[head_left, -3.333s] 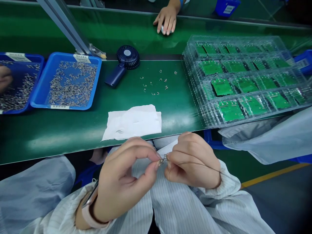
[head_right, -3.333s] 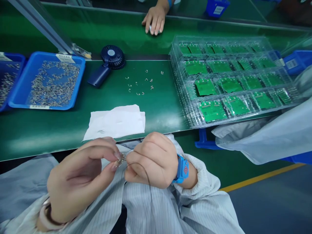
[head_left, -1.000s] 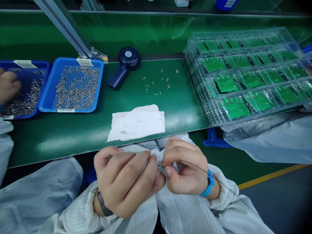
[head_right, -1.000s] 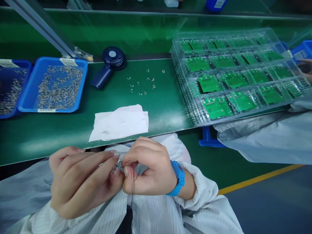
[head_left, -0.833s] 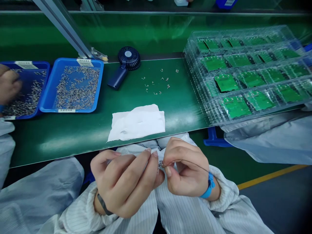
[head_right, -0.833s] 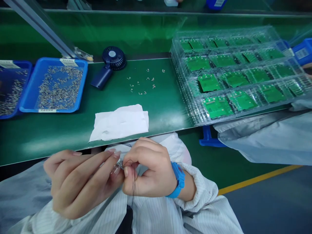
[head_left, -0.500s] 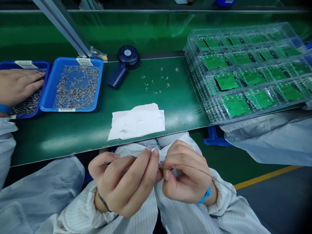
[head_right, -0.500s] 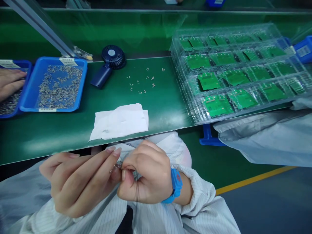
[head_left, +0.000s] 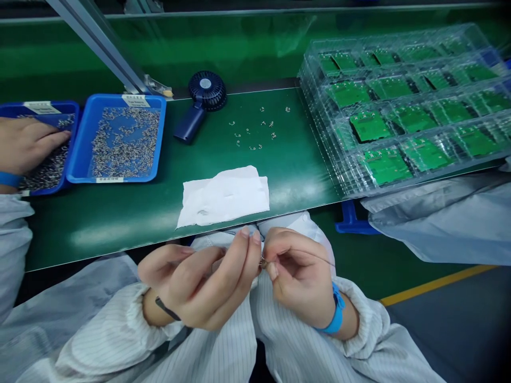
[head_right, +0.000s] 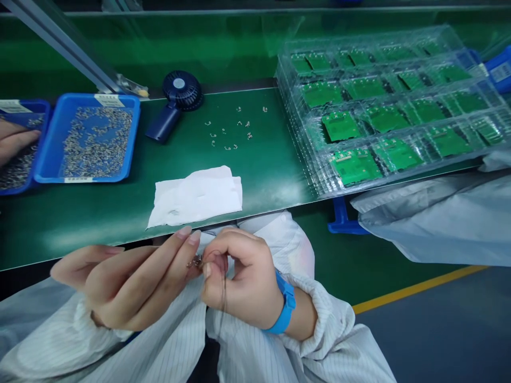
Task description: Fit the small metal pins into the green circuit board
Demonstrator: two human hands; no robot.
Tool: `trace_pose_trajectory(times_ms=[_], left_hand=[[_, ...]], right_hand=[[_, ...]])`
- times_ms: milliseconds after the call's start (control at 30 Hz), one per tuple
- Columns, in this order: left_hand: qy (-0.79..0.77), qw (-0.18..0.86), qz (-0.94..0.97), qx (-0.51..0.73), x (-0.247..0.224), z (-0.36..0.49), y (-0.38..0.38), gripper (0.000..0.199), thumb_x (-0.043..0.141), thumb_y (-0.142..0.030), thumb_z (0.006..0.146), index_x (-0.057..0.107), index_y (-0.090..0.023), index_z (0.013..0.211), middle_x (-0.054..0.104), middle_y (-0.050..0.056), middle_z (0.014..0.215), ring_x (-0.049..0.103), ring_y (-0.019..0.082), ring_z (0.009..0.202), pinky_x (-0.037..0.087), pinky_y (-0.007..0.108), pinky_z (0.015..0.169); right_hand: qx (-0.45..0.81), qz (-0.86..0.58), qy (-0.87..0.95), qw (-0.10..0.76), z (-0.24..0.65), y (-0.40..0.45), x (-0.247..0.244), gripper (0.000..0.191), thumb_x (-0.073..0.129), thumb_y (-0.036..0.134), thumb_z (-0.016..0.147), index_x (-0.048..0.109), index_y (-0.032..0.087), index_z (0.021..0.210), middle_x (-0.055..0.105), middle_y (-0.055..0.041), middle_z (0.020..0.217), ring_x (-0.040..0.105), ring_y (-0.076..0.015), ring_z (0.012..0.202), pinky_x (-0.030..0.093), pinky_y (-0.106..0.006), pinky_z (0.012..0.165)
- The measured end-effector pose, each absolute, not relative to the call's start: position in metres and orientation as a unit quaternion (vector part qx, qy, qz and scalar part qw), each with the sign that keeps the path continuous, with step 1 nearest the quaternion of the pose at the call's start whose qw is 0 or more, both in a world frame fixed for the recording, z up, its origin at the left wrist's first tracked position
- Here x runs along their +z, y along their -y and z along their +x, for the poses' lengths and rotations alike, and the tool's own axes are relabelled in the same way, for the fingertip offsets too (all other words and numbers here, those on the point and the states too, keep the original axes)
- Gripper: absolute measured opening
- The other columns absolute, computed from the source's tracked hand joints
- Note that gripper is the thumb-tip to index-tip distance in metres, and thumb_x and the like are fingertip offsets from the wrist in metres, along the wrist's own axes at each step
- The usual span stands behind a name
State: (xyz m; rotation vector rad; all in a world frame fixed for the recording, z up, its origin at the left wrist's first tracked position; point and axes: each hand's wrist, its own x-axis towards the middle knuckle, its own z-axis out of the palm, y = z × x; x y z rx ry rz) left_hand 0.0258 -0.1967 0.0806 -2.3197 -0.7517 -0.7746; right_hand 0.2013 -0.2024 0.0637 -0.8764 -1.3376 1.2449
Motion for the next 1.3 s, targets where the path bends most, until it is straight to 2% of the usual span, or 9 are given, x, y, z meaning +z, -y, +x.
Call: trace_pose_trajectory(times_ms=[267,467,533,733,867,967,1100,1200,1300], left_hand=[[0.215,0.317,-0.882,-0.274,0.096,0.021,0.182,0.017,0.065,-0.011,0.073,0.071,-0.026,0.069,0.076,-0.007,0.082,0.049,0.006,0.045,0.021,0.024,0.036],[0.308,0.125,-0.918,-0.217,0.070,-0.003,0.189,0.038,0.063,-0.020,0.079,0.067,-0.042,0.109,0.076,-0.005,0.089,0.043,0.010,0.043,0.015,0.030,0.037],[0.309,0.100,-0.924,-0.201,0.070,-0.004,0.188,0.041,0.064,-0.019,0.078,0.065,-0.043,0.112,0.075,-0.005,0.090,0.046,0.011,0.045,0.017,0.030,0.037],[0.139,0.294,-0.911,-0.253,0.096,0.014,0.167,0.017,0.065,-0.011,0.076,0.072,-0.027,0.074,0.075,-0.007,0.086,0.048,0.006,0.048,0.020,0.026,0.034],[0.199,0.274,-0.915,-0.218,0.088,0.020,0.166,0.016,0.064,-0.012,0.078,0.073,-0.024,0.085,0.077,-0.006,0.089,0.054,0.010,0.052,0.032,0.028,0.043],[0.370,0.108,-0.879,-0.281,0.071,0.028,0.172,0.013,0.067,-0.015,0.078,0.069,-0.019,0.090,0.077,-0.003,0.082,0.060,0.014,0.059,0.041,0.036,0.060],[0.485,-0.125,-0.822,-0.272,0.057,0.038,0.177,0.013,0.058,-0.010,0.082,0.064,-0.021,0.081,0.073,-0.003,0.077,0.061,0.015,0.071,0.043,0.035,0.071],[0.508,-0.173,-0.803,-0.260,0.054,0.041,0.177,0.015,0.055,-0.010,0.083,0.061,-0.020,0.074,0.069,-0.002,0.073,0.058,0.015,0.072,0.043,0.034,0.072],[0.506,-0.169,-0.810,-0.243,0.054,0.040,0.176,0.014,0.054,-0.011,0.083,0.061,-0.019,0.073,0.066,-0.002,0.069,0.056,0.016,0.071,0.042,0.035,0.072]], right_hand=[[0.719,-0.329,0.383,0.477,0.199,0.207,0.063,0.009,0.065,0.015,0.076,0.057,0.018,0.071,0.054,0.0027,0.064,0.047,-0.0080,0.057,0.042,-0.020,0.053],[0.781,-0.298,0.303,0.456,0.200,0.214,0.059,0.009,0.068,0.019,0.081,0.060,0.019,0.076,0.050,0.0046,0.063,0.038,-0.0061,0.052,0.036,-0.020,0.050],[0.791,-0.292,0.294,0.450,0.201,0.213,0.060,0.008,0.069,0.018,0.080,0.061,0.018,0.076,0.050,0.0048,0.062,0.039,-0.0059,0.052,0.034,-0.020,0.050],[0.862,-0.294,0.195,0.364,0.207,0.201,0.067,0.015,0.069,0.022,0.076,0.057,0.017,0.068,0.044,0.0072,0.051,0.031,-0.0043,0.045,0.026,-0.019,0.045],[0.883,-0.299,0.219,0.287,0.218,0.190,0.067,0.014,0.063,0.025,0.081,0.054,0.017,0.073,0.043,0.0061,0.057,0.033,-0.0056,0.048,0.025,-0.019,0.044],[0.802,-0.336,0.383,0.311,0.224,0.185,0.060,0.011,0.058,0.028,0.085,0.055,0.018,0.080,0.048,0.0035,0.065,0.041,-0.0083,0.054,0.035,-0.022,0.048],[0.406,-0.413,0.713,0.394,0.224,0.180,0.043,0.011,0.062,0.017,0.083,0.059,0.019,0.094,0.060,-0.0031,0.085,0.053,-0.0151,0.076,0.046,-0.031,0.069],[0.177,-0.383,0.822,0.382,0.221,0.174,0.033,0.021,0.062,0.011,0.082,0.060,0.015,0.103,0.064,-0.0077,0.091,0.054,-0.0188,0.082,0.047,-0.035,0.073],[0.124,-0.351,0.858,0.355,0.221,0.165,0.032,0.024,0.060,0.008,0.083,0.060,0.013,0.107,0.066,-0.0083,0.089,0.056,-0.0189,0.080,0.049,-0.035,0.071]])
